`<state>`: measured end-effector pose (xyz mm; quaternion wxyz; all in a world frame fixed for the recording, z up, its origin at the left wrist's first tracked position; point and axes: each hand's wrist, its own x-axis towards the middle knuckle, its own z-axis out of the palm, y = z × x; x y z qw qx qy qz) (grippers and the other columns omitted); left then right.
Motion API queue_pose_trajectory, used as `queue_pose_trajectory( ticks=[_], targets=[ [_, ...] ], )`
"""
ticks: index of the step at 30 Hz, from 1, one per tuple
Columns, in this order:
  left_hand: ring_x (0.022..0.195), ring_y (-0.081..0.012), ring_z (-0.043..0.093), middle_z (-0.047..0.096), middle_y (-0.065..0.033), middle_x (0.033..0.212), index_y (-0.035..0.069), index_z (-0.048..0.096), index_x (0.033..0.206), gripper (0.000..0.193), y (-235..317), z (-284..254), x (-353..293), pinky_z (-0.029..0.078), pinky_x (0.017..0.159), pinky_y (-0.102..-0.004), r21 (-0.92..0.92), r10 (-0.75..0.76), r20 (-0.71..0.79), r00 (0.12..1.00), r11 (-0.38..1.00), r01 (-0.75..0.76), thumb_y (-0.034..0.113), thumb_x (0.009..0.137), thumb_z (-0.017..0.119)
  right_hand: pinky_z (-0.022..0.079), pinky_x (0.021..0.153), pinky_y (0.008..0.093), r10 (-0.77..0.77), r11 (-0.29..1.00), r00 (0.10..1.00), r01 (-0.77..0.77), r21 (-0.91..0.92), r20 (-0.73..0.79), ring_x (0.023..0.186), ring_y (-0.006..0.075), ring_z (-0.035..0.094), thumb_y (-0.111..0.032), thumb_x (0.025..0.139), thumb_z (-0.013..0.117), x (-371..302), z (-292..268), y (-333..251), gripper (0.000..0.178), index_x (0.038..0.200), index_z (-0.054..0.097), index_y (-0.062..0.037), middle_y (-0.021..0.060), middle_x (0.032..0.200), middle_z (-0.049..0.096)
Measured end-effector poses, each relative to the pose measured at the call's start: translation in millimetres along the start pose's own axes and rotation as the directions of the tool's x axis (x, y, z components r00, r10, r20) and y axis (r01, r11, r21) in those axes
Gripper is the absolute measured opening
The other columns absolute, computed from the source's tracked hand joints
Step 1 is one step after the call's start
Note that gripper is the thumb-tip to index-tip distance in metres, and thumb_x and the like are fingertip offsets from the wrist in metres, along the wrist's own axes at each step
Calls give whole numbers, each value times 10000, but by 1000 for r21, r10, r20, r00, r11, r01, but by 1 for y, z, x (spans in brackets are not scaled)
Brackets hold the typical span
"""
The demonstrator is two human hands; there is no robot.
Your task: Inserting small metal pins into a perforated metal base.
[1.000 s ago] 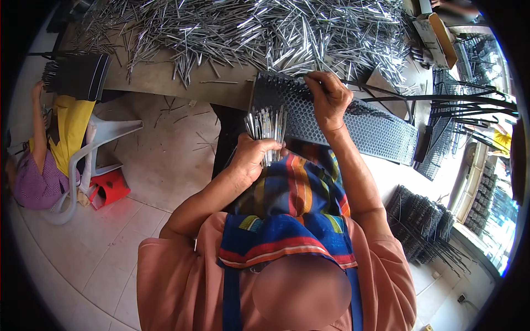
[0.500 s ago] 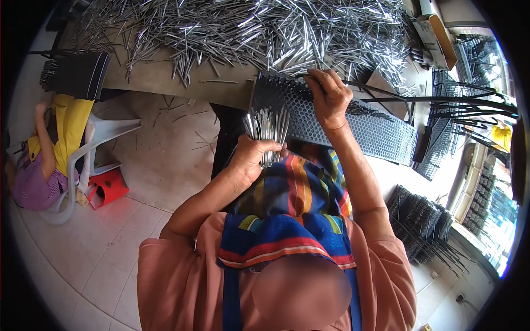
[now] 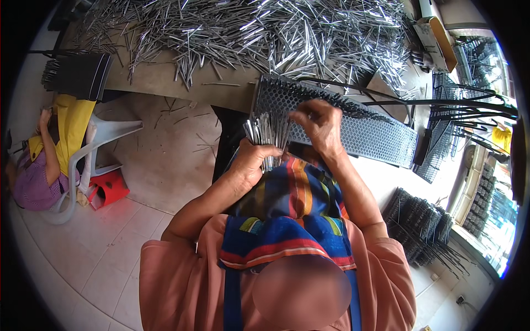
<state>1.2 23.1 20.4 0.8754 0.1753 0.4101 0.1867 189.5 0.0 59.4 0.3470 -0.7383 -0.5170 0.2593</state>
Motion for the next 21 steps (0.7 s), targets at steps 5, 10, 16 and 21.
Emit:
queue_pose_trajectory(
  ticks=[5,10,16,21],
  targets=[
    [716,-234,694,696,-136,902,-26,626,1048,334,-2,4,-2,581,608,-333,3,24,-17,1000,1000,-24,-74,717,636,319,377,225,384,509,810,-586,630,443,413,48,434,-57,831,714,-15,14,8,112,745,660,-7,-5,573,569],
    [694,-202,684,699,-113,850,-32,672,929,230,-6,-16,-5,562,601,-336,-32,85,-216,973,995,-94,-104,710,664,326,439,216,381,689,888,-459,561,258,476,36,447,-65,827,724,2,18,2,75,797,690,-5,-11,608,586],
    [616,-217,679,697,-142,759,-49,678,832,94,3,-11,-13,536,529,-327,23,73,-204,976,997,-69,-76,743,685,358,509,194,-92,878,924,251,407,-370,579,24,470,5,823,713,43,41,7,49,871,712,2,-12,753,632],
    [625,-219,682,698,-149,765,-52,677,822,88,7,-16,-8,537,537,-335,-28,-3,-201,980,1000,-2,-59,737,699,443,621,201,-155,917,947,243,315,-280,695,66,570,48,785,723,40,42,9,111,889,717,10,26,807,654]
  ],
)
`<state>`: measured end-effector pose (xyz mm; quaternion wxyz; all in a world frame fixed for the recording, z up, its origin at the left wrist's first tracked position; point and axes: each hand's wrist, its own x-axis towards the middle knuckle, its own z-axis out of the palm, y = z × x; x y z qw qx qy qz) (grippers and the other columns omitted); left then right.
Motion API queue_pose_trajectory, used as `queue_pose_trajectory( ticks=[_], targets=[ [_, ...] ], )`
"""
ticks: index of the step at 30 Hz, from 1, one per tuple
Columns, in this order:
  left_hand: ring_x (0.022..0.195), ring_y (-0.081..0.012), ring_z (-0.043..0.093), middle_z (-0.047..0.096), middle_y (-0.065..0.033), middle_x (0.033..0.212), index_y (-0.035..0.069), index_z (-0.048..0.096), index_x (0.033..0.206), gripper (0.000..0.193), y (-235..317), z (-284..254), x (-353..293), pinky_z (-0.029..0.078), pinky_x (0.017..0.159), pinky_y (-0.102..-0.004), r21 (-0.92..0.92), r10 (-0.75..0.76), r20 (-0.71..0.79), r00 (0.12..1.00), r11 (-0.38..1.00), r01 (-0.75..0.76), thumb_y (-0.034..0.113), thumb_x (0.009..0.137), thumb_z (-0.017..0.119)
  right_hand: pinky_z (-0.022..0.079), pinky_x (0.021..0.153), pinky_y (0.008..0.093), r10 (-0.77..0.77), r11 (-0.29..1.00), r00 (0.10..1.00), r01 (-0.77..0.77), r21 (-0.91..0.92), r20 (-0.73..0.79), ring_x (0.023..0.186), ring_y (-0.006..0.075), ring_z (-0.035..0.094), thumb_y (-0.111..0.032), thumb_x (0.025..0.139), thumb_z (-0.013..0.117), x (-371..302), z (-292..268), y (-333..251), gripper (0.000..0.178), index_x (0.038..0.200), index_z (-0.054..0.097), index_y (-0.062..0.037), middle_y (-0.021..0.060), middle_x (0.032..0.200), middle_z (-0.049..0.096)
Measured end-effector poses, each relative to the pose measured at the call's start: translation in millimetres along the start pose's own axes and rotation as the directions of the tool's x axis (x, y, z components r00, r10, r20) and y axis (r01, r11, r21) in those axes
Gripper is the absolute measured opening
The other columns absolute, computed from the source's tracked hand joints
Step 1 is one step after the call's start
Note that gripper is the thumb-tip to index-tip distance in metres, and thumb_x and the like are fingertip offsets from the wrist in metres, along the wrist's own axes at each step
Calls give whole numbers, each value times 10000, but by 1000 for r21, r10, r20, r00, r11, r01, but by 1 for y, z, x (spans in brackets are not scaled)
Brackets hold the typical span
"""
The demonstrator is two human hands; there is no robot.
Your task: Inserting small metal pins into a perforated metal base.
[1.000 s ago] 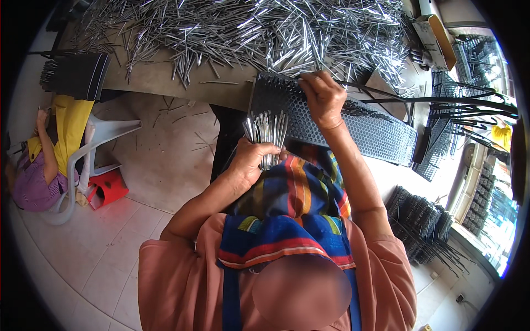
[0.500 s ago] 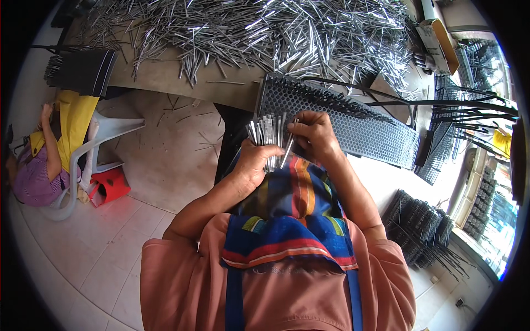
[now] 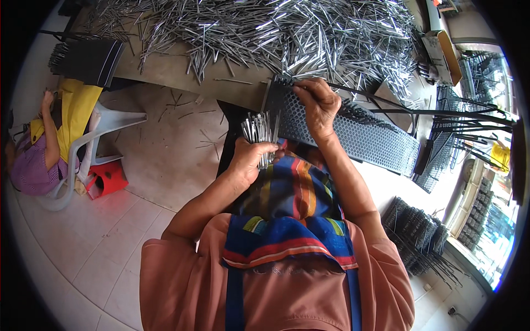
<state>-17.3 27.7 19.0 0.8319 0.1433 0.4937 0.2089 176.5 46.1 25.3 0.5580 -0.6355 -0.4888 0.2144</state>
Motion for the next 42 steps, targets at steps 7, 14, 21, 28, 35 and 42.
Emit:
queue_pose_trajectory(
  ticks=[7,14,21,28,35,42],
  targets=[
    [632,-224,684,704,-160,793,-51,676,847,108,1,1,4,532,535,-327,10,33,45,998,999,-34,-48,740,690,494,683,243,-129,987,988,137,-84,86,750,142,638,54,733,726,-9,-3,-4,152,877,713,8,83,866,680],
    [617,-227,683,705,-144,796,-48,661,905,187,1,4,4,528,525,-307,-28,59,-14,998,998,-60,-61,724,709,512,606,337,-458,761,801,578,-296,385,705,233,651,-93,672,757,-24,-5,-3,237,900,694,-73,54,920,671],
    [614,-226,683,704,-139,796,-42,662,887,184,5,7,1,527,526,-305,-39,130,16,991,991,-129,-80,713,707,508,590,337,-479,744,775,608,-279,411,693,219,647,-87,698,742,-19,-4,-5,207,898,689,-80,45,928,667],
    [653,-250,692,701,-164,803,-61,658,886,154,1,4,3,564,585,-345,-9,38,12,999,999,-38,-75,734,679,488,577,294,-112,935,981,158,-316,157,631,202,640,-54,742,757,16,8,-17,134,867,727,-16,101,765,664],
    [701,-262,697,701,-177,824,-55,655,896,136,2,2,4,583,640,-376,-27,-23,17,1000,999,24,-52,760,662,488,564,343,-106,884,974,184,-430,199,625,267,641,-102,758,741,25,15,-11,110,864,736,-75,88,743,652],
    [724,-269,693,697,-177,844,-53,640,940,166,-1,-2,7,577,660,-388,-80,-20,62,998,996,25,-53,774,639,479,565,335,-117,896,967,200,-396,224,630,281,644,-52,794,722,9,13,-11,128,920,723,-34,120,733,644]
  ],
)
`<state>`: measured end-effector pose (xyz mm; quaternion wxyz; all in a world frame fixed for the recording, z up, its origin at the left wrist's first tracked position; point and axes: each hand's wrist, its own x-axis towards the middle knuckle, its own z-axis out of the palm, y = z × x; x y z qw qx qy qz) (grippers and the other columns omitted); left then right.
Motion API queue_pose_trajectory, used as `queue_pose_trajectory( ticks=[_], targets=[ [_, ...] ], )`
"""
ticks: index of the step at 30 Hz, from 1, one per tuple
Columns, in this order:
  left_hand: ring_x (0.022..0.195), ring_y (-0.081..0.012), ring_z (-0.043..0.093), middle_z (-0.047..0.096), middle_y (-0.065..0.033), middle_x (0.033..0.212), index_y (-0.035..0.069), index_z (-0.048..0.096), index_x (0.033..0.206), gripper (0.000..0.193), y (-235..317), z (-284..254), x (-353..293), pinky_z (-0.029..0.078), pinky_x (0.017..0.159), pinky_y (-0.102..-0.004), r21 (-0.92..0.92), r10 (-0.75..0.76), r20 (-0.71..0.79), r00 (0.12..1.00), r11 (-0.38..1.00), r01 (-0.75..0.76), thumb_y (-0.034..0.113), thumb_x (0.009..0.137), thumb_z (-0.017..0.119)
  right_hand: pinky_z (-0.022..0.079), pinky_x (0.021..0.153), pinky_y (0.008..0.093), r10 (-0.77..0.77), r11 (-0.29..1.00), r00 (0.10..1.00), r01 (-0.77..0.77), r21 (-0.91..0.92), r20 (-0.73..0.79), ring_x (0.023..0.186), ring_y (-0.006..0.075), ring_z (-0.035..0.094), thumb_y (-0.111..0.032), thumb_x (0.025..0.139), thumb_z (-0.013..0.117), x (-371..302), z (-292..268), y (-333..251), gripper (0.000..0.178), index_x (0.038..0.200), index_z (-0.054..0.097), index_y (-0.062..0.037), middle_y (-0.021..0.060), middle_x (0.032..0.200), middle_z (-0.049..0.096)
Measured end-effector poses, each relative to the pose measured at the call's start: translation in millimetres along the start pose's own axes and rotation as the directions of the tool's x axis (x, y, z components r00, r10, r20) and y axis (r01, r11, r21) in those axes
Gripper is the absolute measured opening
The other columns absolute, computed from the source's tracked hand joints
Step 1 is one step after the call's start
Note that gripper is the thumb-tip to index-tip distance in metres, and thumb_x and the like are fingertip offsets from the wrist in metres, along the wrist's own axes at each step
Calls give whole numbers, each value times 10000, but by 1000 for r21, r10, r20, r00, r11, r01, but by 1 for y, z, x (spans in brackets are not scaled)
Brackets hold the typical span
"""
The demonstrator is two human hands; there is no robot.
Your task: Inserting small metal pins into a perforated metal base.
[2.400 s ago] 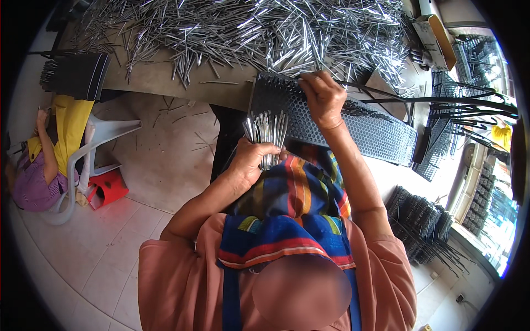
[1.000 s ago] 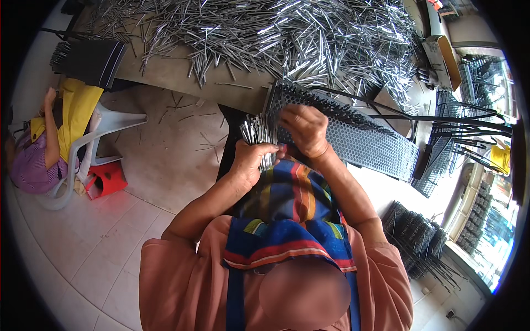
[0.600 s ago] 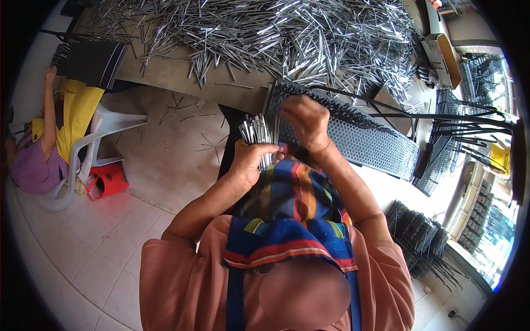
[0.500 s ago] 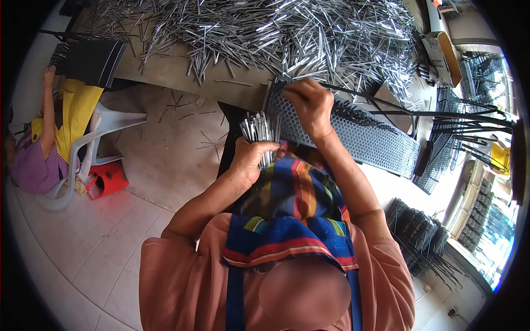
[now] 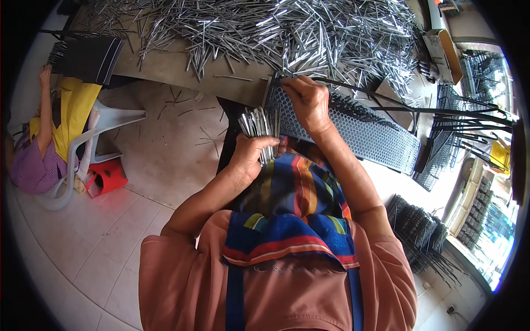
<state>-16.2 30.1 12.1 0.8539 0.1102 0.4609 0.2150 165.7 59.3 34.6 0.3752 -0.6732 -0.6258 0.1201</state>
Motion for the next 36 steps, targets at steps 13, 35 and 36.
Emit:
queue_pose_trajectory(
  ticks=[13,35,36],
  targets=[
    [674,-259,695,703,-180,819,-82,653,907,146,0,2,3,571,609,-357,-39,0,-7,1000,999,0,-70,762,645,501,564,393,-138,973,985,154,-169,104,657,326,631,-98,833,679,3,-1,-1,139,965,720,-104,84,832,627],
    [650,-249,691,698,-165,783,-76,666,850,118,-2,6,-5,560,580,-347,161,22,-13,1000,987,-19,-81,733,678,462,632,235,136,956,971,-77,282,-196,689,107,594,53,750,715,-12,-19,13,103,844,694,15,48,771,652],
    [653,-247,694,700,-166,797,-67,659,884,149,-3,4,-3,571,591,-346,180,30,12,999,983,-31,-62,736,674,469,632,246,123,961,974,-69,268,-190,685,125,611,51,740,723,-10,-20,12,118,849,700,13,69,778,664]
  ],
)
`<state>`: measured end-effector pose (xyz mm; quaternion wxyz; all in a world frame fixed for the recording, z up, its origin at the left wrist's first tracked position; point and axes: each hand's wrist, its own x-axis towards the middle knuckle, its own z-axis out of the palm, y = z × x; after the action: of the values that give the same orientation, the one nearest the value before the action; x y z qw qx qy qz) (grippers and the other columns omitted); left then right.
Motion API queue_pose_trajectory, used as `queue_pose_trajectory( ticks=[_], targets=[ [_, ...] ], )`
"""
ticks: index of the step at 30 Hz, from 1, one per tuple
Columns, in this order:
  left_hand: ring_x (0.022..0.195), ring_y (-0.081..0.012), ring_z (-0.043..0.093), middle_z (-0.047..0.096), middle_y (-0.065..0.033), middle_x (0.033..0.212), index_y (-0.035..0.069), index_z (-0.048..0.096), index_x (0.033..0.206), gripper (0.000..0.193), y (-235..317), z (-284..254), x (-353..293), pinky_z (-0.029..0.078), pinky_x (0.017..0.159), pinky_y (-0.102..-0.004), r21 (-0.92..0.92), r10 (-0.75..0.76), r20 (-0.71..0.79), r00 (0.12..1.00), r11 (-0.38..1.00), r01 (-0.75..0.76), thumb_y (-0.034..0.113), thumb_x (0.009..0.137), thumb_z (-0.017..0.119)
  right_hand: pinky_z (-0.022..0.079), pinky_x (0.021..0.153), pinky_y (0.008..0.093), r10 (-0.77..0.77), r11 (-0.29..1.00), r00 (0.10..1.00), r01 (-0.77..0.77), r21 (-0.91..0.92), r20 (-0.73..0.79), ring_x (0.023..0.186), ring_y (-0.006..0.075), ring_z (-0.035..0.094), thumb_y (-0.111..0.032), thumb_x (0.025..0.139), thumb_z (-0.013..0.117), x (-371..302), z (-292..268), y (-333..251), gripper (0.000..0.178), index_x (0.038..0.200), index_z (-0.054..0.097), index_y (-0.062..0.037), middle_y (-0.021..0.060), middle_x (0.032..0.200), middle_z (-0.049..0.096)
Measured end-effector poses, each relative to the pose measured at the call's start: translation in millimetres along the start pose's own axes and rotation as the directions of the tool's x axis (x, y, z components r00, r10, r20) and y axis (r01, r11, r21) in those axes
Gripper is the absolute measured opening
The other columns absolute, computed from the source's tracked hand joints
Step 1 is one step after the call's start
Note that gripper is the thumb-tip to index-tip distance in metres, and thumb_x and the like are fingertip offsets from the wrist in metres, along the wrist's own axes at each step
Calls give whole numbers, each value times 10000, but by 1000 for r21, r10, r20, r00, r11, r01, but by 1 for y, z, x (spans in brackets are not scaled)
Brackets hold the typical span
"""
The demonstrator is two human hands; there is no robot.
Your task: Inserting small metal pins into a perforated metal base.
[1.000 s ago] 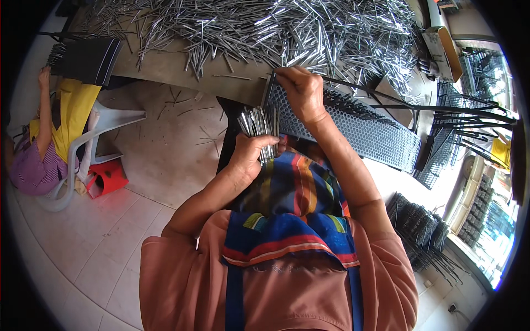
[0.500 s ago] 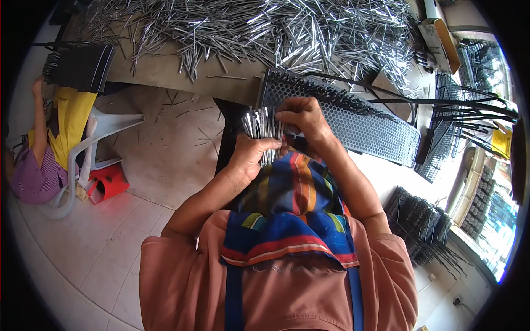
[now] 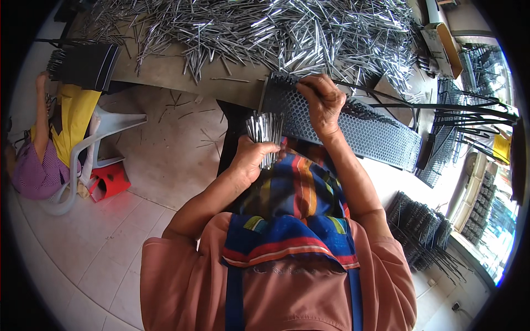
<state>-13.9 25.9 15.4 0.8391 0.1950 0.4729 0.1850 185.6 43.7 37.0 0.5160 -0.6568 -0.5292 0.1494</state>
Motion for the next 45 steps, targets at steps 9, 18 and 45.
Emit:
queue_pose_trajectory(
  ticks=[9,18,45],
  targets=[
    [674,-265,699,700,-182,799,-80,658,887,159,-4,0,3,587,620,-364,-25,-11,-4,1000,1000,11,-57,730,659,475,578,271,-20,971,998,33,-235,56,636,150,623,17,736,756,-2,7,0,164,891,719,-19,69,772,650],
    [716,-260,692,687,-160,841,-38,629,987,263,2,3,4,591,658,-369,-155,-55,12,998,986,56,-101,731,633,471,528,349,-185,921,963,239,-307,195,601,273,629,-87,778,746,8,12,6,112,886,725,-66,84,718,616],
    [709,-206,690,704,-124,840,-46,667,936,210,-1,3,4,559,615,-331,-60,113,-42,993,992,-115,-100,734,672,322,469,196,635,646,686,-723,243,356,535,6,460,-74,818,726,-24,-17,-9,59,848,704,-28,-32,650,612]
  ],
)
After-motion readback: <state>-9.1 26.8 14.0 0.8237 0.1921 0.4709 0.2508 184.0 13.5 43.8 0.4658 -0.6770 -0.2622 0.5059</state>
